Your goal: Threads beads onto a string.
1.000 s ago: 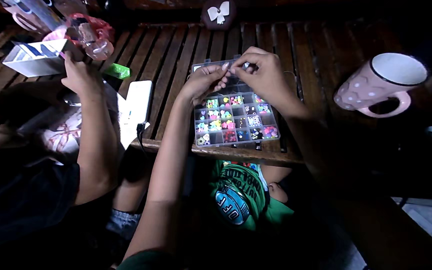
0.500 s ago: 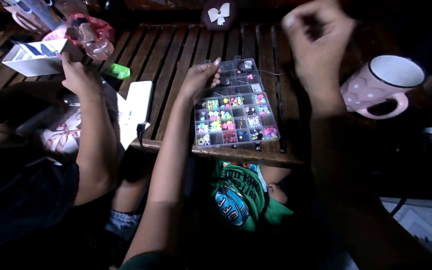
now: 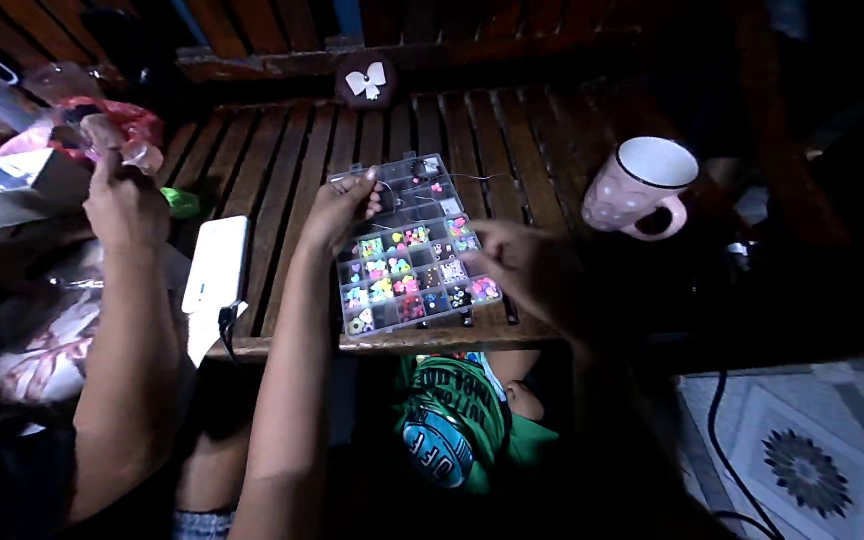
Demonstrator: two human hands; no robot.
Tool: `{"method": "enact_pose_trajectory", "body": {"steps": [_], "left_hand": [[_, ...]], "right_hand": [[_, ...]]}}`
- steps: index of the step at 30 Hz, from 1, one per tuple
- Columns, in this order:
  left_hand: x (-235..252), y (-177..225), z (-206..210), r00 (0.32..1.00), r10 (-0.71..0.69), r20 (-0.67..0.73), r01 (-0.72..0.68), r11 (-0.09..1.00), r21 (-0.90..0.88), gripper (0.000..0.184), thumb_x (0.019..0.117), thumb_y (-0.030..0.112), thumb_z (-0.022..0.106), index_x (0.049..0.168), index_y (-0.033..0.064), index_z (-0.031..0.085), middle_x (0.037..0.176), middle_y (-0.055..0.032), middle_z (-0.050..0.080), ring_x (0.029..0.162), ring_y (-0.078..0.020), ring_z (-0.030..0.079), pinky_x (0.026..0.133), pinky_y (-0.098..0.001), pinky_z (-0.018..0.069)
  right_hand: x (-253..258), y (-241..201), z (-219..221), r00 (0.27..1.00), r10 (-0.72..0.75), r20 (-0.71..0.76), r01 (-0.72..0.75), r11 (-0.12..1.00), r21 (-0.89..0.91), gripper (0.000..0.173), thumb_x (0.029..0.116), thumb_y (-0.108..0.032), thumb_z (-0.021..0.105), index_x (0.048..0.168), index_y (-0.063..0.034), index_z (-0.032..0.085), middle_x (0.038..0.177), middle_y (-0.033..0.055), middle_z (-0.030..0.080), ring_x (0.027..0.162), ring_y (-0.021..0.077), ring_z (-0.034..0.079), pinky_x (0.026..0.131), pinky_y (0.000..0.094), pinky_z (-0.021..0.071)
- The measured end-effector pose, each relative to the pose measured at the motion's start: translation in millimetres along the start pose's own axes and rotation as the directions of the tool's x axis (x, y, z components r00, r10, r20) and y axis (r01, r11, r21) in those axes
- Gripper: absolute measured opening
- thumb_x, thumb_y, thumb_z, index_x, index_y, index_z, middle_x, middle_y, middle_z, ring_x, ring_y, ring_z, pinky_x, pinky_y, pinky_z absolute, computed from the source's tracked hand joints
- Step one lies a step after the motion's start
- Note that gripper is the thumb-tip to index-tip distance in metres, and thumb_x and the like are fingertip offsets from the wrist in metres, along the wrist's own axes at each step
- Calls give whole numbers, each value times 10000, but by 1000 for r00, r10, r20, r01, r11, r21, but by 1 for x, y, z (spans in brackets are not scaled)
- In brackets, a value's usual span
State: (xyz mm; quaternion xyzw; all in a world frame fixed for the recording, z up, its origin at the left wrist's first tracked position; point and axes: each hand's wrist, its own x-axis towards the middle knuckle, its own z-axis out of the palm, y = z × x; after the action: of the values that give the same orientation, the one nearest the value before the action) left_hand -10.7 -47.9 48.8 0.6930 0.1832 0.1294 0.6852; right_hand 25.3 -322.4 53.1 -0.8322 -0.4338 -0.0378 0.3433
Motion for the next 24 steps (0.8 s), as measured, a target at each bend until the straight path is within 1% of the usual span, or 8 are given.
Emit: {"method": "enact_pose_trajectory", "body": {"steps": [2, 4, 7, 10, 12, 16, 21, 24], "left_hand": [[1, 1, 0, 1000, -5, -3, 5, 1000, -5, 244, 1091, 214, 490, 955, 80, 643, 754, 71, 623, 657, -7, 602, 658, -171, 530], [0, 1, 1, 1000, -19, -4, 19, 1000, 3, 243, 1089, 220, 495, 954, 81, 641, 753, 68, 614, 658, -8, 599, 654, -172, 529], [-2, 2, 2, 1000, -30, 1, 30, 999, 15, 241, 1090, 220, 492, 949, 87, 635, 754, 68, 609, 657, -6, 596, 652, -171, 531], [-1, 3, 3, 1000, -25, 4, 25, 1000, -3, 242, 1091, 212, 489, 944, 85, 634, 748, 71, 614, 649, -3, 597, 646, -166, 530], [0, 2, 2, 1000, -25, 7, 25, 1000, -16, 247, 1092, 212, 489, 949, 77, 638, 748, 66, 612, 650, -9, 596, 645, -170, 526], [-1, 2, 1, 999, -27, 23, 28, 999, -17, 274, 1099, 231, 472, 948, 80, 644, 732, 72, 606, 633, -5, 587, 631, -169, 522], [1, 0, -1, 999, 2, 33, -1, 998, -59, 311, 1106, 253, 450, 937, 81, 644, 724, 71, 599, 621, -5, 570, 616, -165, 502], [2, -1, -1, 999, 27, 46, -24, 998, -54, 323, 1108, 247, 444, 934, 70, 650, 725, 65, 600, 620, -10, 565, 612, -170, 500]], "right_hand": [[-17, 12, -27, 959, 236, -155, -226, 971, 79, 350, 1034, -229, 617, 1270, 28, 642, 1057, 193, 699, 873, 257, 678, 806, 448, 566], [-32, 28, -45, 857, 422, -296, -419, 905, 74, 387, 1054, -284, 571, 1305, 4, 626, 1070, 228, 687, 910, 347, 669, 834, 567, 526], [-41, 49, -51, 789, 451, -417, -490, 872, 17, 351, 1055, -232, 569, 1287, 19, 645, 997, 262, 695, 817, 373, 667, 790, 564, 529], [-37, 48, -54, 784, 525, -330, -549, 835, 23, 349, 1068, -233, 560, 1317, 3, 625, 1007, 253, 694, 841, 386, 657, 812, 584, 506], [-30, 37, -53, 834, 498, -238, -509, 860, 15, 348, 1072, -251, 551, 1312, -12, 633, 988, 231, 686, 822, 366, 648, 792, 592, 504], [9, 6, -46, 965, 261, -33, -261, 965, -10, 317, 1061, -269, 577, 1283, -55, 649, 846, 147, 657, 685, 286, 604, 644, 517, 505], [101, -29, -18, 973, 43, 227, -31, 998, -56, 290, 1051, -217, 581, 1268, -44, 669, 1179, 176, 663, 1005, 334, 652, 863, 565, 504], [128, -13, 24, 968, -96, 231, 66, 989, 135, 321, 1032, -187, 618, 1299, -12, 654, 1253, 190, 625, 1093, 305, 628, 961, 465, 510]]}}
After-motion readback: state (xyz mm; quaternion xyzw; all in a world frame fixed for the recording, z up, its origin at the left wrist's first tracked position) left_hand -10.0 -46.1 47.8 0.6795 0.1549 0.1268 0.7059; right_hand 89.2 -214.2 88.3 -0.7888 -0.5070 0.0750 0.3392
